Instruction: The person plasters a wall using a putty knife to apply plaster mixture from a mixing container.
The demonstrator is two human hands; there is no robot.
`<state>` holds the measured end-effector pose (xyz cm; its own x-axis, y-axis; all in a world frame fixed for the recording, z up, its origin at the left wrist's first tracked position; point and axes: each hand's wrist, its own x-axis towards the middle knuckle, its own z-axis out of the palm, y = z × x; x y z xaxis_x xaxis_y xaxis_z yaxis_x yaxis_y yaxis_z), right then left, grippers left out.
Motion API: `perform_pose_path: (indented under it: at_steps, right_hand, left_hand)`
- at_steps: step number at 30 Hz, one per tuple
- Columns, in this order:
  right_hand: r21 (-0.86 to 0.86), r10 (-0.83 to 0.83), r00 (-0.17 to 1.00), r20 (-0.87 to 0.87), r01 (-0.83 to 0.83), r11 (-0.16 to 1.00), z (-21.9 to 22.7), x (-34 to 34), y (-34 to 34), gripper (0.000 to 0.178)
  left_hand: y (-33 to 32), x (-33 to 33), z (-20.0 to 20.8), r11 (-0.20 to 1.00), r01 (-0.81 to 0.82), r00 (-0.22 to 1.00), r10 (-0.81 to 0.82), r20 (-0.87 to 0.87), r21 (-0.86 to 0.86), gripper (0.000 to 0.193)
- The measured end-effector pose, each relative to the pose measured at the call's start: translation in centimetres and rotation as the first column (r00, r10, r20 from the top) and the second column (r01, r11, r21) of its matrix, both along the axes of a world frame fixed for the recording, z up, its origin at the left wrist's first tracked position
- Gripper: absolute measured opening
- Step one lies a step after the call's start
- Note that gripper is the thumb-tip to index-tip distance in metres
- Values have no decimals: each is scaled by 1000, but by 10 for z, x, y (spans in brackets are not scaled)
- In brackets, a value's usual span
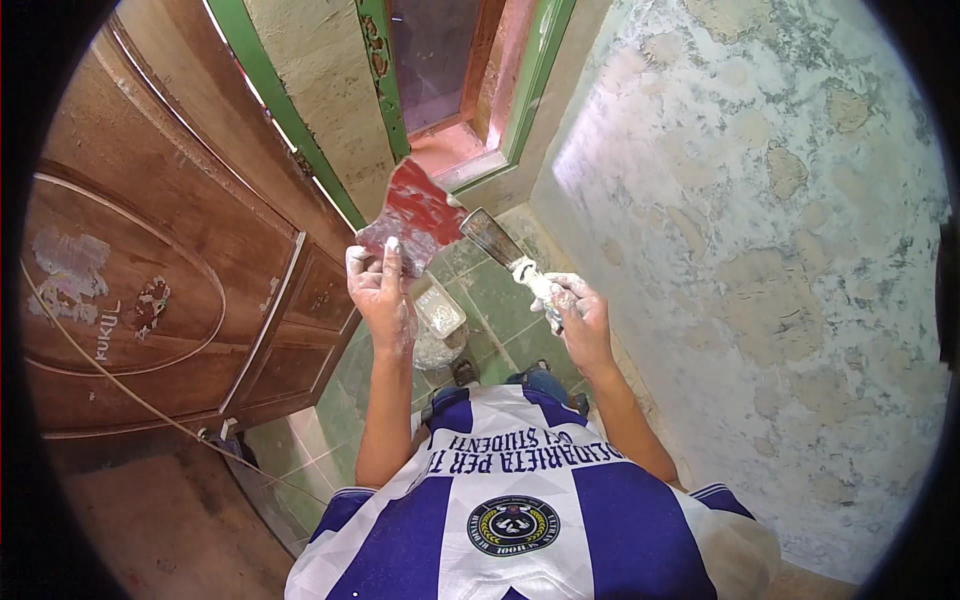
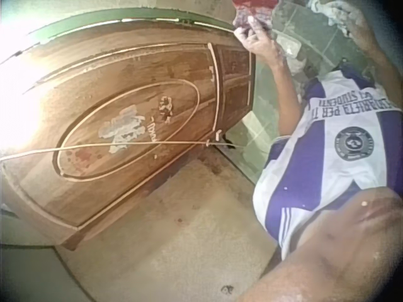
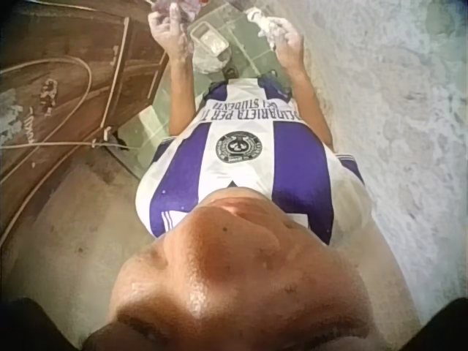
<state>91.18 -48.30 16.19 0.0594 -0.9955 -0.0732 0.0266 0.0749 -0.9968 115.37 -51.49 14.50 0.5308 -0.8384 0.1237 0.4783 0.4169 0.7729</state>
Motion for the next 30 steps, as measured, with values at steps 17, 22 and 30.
perform_pose_path:
  at_steps: [17, 22, 30]
  right_hand:
    - [48, 83, 957, 279, -100, 994, 20, 0, -8, 26]
    - [49, 89, 941, 326, -110, 993, 28, -6, -8, 26]
    - [93, 112, 915, 387, -160, 983, 13, -23, -3, 27]
  left_hand:
    - [14, 31, -25, 985, 147, 848, -78, 524, -90, 24]
    - [19, 35, -24, 992, 113, 740, -50, 671, -50, 24]
    - [12, 48, -26, 900, 367, 816, -433, -384, -235, 39]
